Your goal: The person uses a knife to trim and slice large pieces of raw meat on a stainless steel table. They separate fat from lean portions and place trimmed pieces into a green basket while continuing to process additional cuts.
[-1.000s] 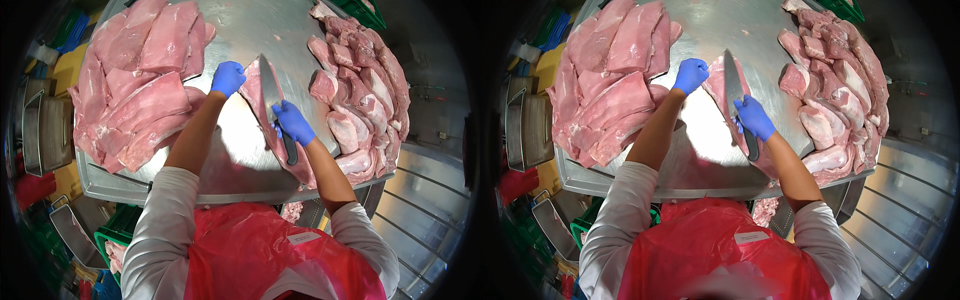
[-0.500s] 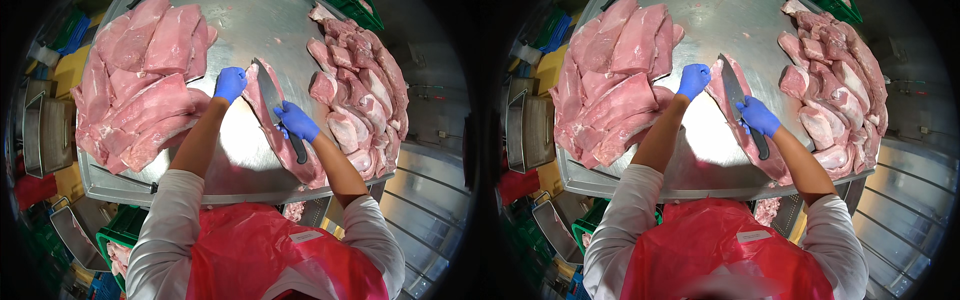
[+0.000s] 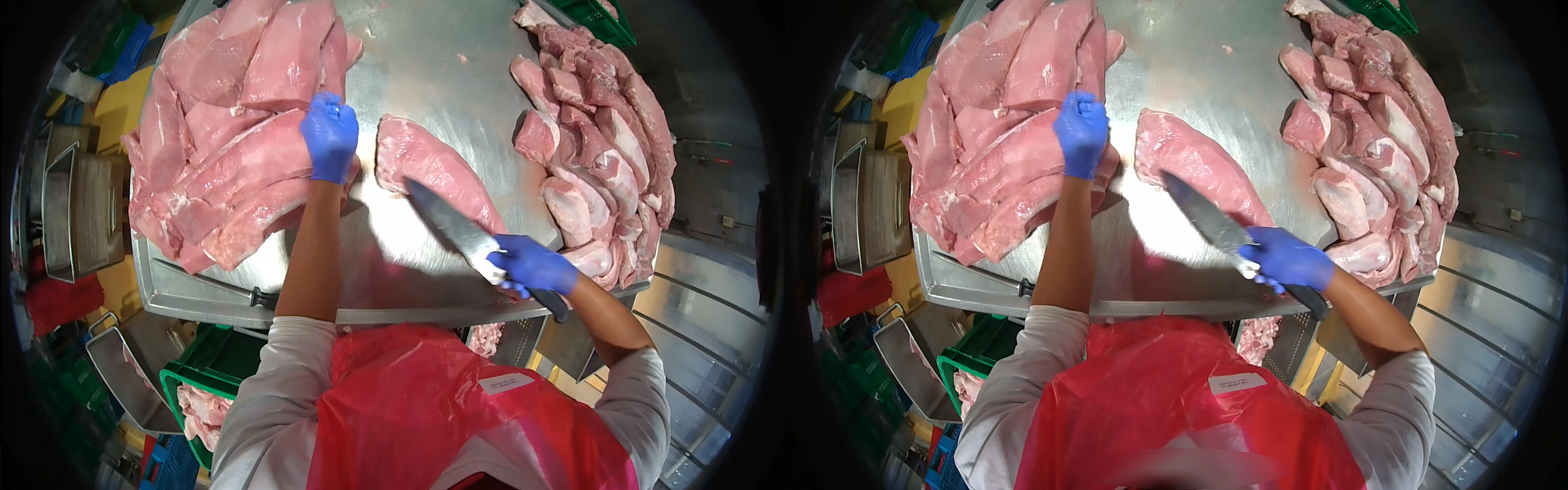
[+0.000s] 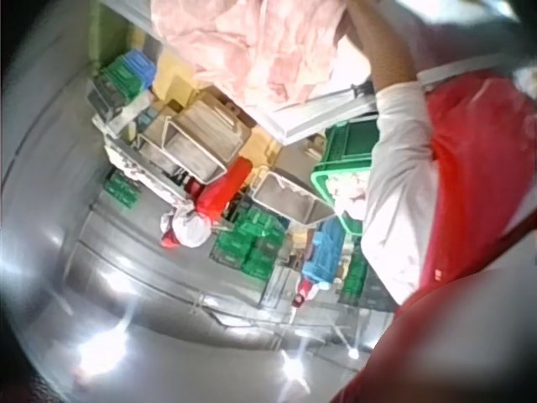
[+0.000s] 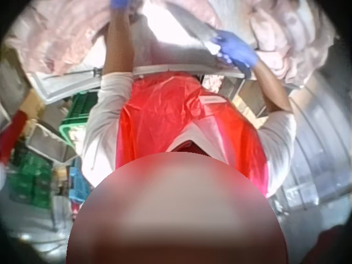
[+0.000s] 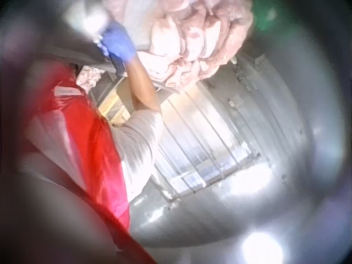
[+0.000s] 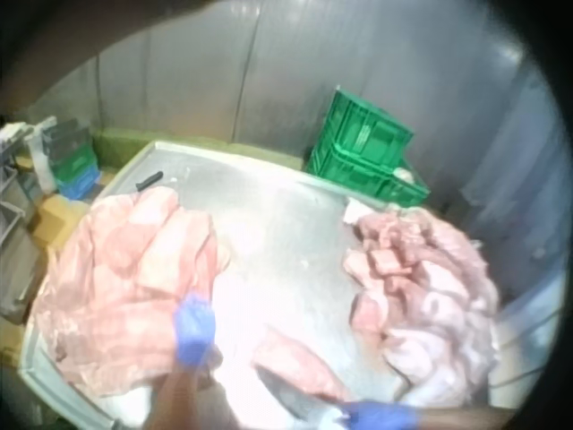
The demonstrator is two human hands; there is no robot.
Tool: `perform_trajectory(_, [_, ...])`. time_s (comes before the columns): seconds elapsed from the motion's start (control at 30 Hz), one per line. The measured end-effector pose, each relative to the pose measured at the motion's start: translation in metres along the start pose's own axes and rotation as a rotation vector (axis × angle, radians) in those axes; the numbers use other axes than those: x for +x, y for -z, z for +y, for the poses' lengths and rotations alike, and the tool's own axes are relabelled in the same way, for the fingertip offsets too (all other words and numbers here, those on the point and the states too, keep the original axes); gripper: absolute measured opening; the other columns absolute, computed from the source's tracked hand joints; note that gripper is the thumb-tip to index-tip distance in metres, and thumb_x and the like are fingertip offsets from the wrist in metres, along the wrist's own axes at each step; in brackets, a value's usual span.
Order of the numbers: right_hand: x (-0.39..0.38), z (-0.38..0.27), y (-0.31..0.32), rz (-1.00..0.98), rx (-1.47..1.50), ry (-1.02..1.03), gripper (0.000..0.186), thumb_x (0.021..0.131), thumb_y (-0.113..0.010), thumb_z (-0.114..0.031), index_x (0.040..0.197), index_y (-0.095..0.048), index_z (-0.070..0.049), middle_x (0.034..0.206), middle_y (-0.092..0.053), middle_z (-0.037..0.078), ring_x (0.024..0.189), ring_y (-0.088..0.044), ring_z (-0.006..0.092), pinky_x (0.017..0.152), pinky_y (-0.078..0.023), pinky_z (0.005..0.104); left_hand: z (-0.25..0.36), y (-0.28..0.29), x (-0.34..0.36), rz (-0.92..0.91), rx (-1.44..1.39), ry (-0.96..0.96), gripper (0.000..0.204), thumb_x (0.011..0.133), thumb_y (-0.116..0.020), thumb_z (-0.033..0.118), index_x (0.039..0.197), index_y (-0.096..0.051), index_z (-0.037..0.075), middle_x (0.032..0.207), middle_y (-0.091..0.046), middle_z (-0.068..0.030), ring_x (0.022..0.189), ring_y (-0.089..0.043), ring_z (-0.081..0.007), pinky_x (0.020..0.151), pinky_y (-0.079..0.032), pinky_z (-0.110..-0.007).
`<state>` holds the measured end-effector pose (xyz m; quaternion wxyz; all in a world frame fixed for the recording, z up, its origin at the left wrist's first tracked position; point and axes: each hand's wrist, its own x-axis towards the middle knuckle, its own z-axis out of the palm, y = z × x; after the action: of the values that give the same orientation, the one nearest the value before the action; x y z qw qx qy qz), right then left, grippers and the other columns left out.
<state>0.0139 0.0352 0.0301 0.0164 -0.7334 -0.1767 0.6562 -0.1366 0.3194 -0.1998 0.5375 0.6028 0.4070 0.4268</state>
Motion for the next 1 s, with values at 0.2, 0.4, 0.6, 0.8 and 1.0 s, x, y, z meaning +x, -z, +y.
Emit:
perform_trajectory(0.2, [0.084, 0.070, 0.066, 0.573, 0.163, 0.559, 0.026, 0.102, -0.053, -0.030, 0.093, -0.050, -0.006, 0.069, -0.056, 0.003, 0.053, -0.053, 0.0091, 0.048, -0.044, 0.0243, 0.015, -0.019, -0.063, -0.127, 0.752, -0.370, 0.028, 0.084, -0.064, 0.025, 0.082, -0.061, -0.002, 0.070, -0.062, -0.0215, 0.065, -0.063, -0.0374, 0.063, -0.050, -0.049])
perform_trajectory(0.4, [0.181, 0.136, 0.031, 0.440, 0.775, 0.632, 0.024, 0.104, -0.053, -0.028, 0.110, -0.057, -0.005, 0.073, -0.061, 0.002, 0.050, -0.049, 0.0083, 0.049, -0.040, 0.0225, -0.020, -0.055, -0.046, -0.111, 0.806, -0.200, 0.022, 0.083, -0.059, 0.021, 0.085, -0.059, -0.001, 0.077, -0.062, -0.0252, 0.075, -0.062, -0.0437, 0.070, -0.051, -0.052])
perform_trajectory(0.6, [0.173, 0.147, -0.041, 0.544, 0.965, 0.630, 0.019, 0.104, -0.053, -0.022, 0.111, -0.056, -0.005, 0.073, -0.061, 0.002, 0.053, -0.052, 0.0072, 0.047, -0.042, 0.0231, -0.004, -0.132, -0.021, -0.299, 0.579, -0.152, 0.018, 0.082, -0.057, 0.016, 0.078, -0.070, 0.003, 0.080, -0.067, -0.0249, 0.076, -0.066, -0.0428, 0.072, -0.053, -0.046])
perform_trajectory(0.8, [0.159, 0.131, -0.071, 0.766, 0.993, 0.500, 0.028, 0.103, -0.053, -0.024, 0.115, -0.052, 0.000, 0.073, -0.060, 0.007, 0.054, -0.056, 0.0116, 0.048, -0.045, 0.0265, 0.004, -0.213, -0.003, -0.671, 0.494, -0.238, 0.018, 0.077, -0.064, 0.018, 0.067, -0.070, 0.004, 0.068, -0.068, -0.0163, 0.063, -0.067, -0.0284, 0.065, -0.054, -0.037])
perform_trajectory(1.0, [0.162, 0.076, 0.015, 0.526, 0.888, 0.506, 0.023, 0.102, -0.050, -0.022, 0.097, -0.056, -0.001, 0.067, -0.059, 0.008, 0.048, -0.054, 0.0143, 0.045, -0.046, 0.0289, 0.023, -0.203, 0.030, -1.008, 0.714, -0.022, 0.019, 0.073, -0.066, 0.017, 0.060, -0.070, 0.005, 0.058, -0.065, -0.0092, 0.051, -0.060, -0.0164, 0.056, -0.050, -0.029])
